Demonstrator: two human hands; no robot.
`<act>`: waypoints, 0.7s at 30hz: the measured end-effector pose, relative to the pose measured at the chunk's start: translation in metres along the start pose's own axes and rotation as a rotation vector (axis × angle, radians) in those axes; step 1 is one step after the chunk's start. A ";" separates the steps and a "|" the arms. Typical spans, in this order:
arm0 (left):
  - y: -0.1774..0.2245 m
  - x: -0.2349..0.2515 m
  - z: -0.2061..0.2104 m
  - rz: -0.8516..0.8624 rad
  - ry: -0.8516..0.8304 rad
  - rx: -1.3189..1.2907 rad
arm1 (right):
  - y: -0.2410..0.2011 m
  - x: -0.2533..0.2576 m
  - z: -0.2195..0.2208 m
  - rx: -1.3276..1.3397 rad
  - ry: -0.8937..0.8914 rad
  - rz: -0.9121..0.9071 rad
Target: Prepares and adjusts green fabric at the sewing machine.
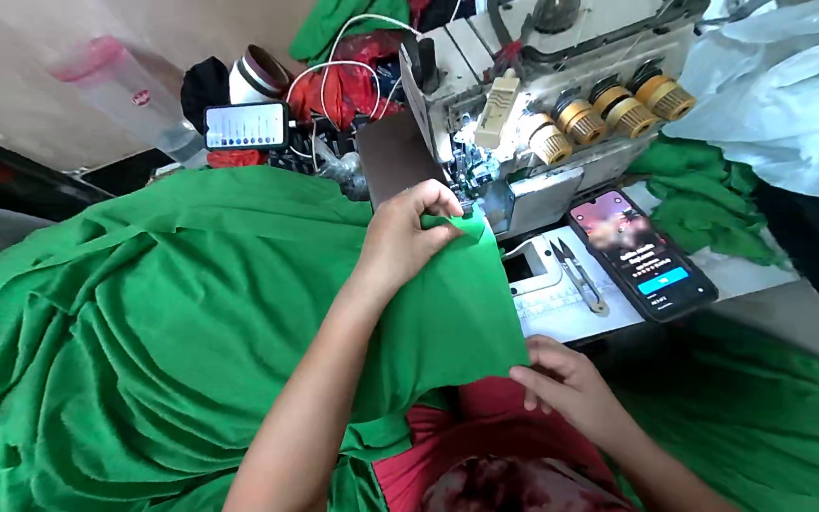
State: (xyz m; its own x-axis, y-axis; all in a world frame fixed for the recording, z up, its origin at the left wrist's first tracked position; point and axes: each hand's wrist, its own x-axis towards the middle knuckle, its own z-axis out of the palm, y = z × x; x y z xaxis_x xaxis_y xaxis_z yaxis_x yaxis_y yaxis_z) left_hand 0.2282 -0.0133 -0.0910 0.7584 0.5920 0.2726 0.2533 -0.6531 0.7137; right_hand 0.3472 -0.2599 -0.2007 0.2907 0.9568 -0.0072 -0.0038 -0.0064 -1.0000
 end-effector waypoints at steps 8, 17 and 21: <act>0.015 -0.015 0.009 0.015 0.101 0.267 | 0.011 -0.011 -0.005 0.038 -0.023 -0.050; 0.002 0.007 0.009 0.041 0.123 0.258 | -0.024 0.001 -0.015 0.131 -0.100 -0.078; 0.008 -0.014 0.005 0.122 0.107 0.328 | -0.039 0.004 -0.013 0.245 -0.171 -0.025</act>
State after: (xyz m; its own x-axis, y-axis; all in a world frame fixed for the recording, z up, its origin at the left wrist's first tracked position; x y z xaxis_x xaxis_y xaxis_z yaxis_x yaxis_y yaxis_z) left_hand 0.2221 -0.0294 -0.0922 0.7325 0.5350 0.4209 0.3571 -0.8284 0.4315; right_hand 0.3612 -0.2596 -0.1617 0.1281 0.9910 0.0388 -0.2357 0.0684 -0.9694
